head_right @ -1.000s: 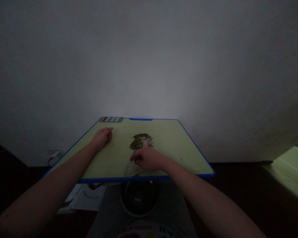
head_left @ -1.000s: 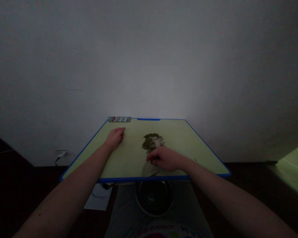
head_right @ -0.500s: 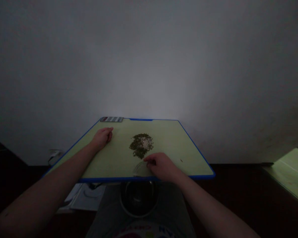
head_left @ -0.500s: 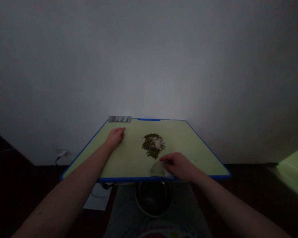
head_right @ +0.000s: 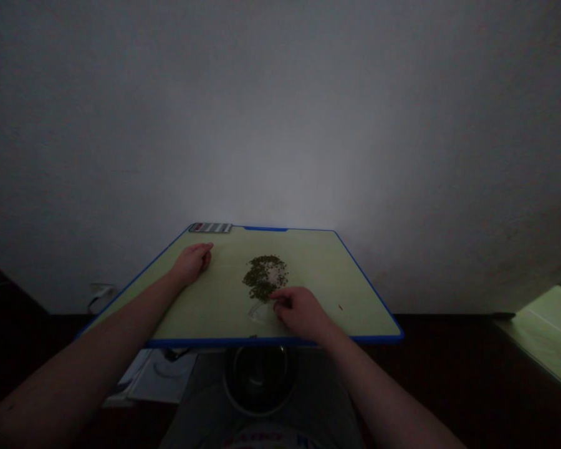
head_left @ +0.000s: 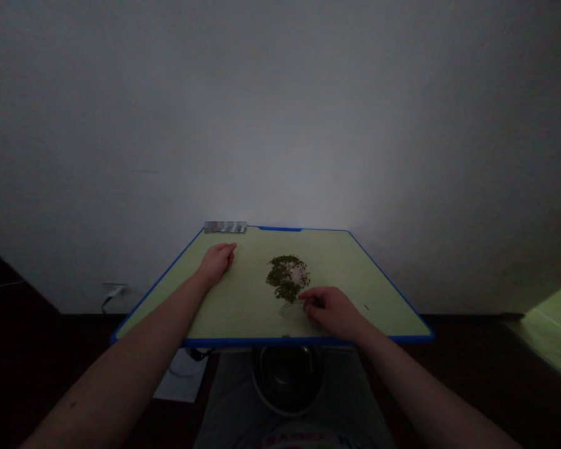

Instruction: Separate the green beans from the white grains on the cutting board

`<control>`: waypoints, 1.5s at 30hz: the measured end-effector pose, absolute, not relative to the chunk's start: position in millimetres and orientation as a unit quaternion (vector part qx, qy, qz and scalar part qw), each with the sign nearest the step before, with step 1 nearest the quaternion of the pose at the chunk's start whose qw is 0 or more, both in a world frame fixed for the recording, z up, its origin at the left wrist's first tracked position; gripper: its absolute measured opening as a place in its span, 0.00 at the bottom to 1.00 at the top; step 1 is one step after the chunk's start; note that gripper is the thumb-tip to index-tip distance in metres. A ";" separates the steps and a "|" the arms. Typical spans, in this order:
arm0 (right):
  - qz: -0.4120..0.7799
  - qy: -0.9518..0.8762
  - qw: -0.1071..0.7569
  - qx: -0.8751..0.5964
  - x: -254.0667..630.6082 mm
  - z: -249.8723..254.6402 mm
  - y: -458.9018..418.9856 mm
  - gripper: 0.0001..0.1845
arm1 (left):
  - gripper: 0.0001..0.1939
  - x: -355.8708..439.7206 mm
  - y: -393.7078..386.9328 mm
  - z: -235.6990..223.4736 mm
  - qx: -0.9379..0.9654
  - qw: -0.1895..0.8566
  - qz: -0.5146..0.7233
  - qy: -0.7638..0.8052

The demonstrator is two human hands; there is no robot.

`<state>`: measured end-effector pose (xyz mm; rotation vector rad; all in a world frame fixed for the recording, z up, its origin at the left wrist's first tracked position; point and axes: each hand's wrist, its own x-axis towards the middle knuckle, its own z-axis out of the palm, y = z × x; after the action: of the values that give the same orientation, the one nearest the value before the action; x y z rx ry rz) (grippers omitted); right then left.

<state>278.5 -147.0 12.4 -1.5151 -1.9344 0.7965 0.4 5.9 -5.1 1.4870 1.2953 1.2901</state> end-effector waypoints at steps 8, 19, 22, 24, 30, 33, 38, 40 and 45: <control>0.287 -0.763 0.215 -0.538 269.6 15.6 -143.5 0.17 | 0.19 3.6 0.3 2.1 0.571 0.401 0.508 0.506; 0.338 -0.730 0.229 -0.547 281.0 17.7 -166.0 0.17 | 0.19 4.7 -1.7 5.1 0.571 0.385 0.502 0.523; 0.350 -0.712 0.246 -0.557 294.1 14.1 -166.4 0.18 | 0.19 4.8 -2.2 6.1 0.576 0.379 0.500 0.524; 0.320 -0.696 0.273 -0.582 306.8 12.4 -162.1 0.18 | 0.19 4.6 -2.3 6.3 0.576 0.384 0.500 0.521; 0.204 -0.684 0.311 -0.628 326.8 10.5 -138.4 0.17 | 0.20 3.8 -0.9 4.5 0.576 0.385 0.503 0.517; 0.202 -0.691 0.303 -0.624 318.3 9.4 -134.1 0.17 | 0.20 3.5 0.8 2.9 0.572 0.390 0.508 0.513; 0.171 -0.687 0.301 -0.639 302.6 10.4 -137.4 0.18 | 0.19 3.5 2.8 0.8 0.570 0.402 0.511 0.502; 0.162 -0.679 0.303 -0.648 302.9 10.2 -138.0 0.18 | 0.20 3.0 4.0 -0.6 0.565 0.405 0.511 0.505; 0.155 -0.642 0.319 -0.680 317.7 5.0 -136.0 0.18 | 0.20 3.0 2.3 0.4 0.569 0.405 0.506 0.506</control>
<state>317.7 -136.0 5.0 -1.7868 -1.6875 0.4084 3.0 2.3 0.4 1.4370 1.2770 1.2778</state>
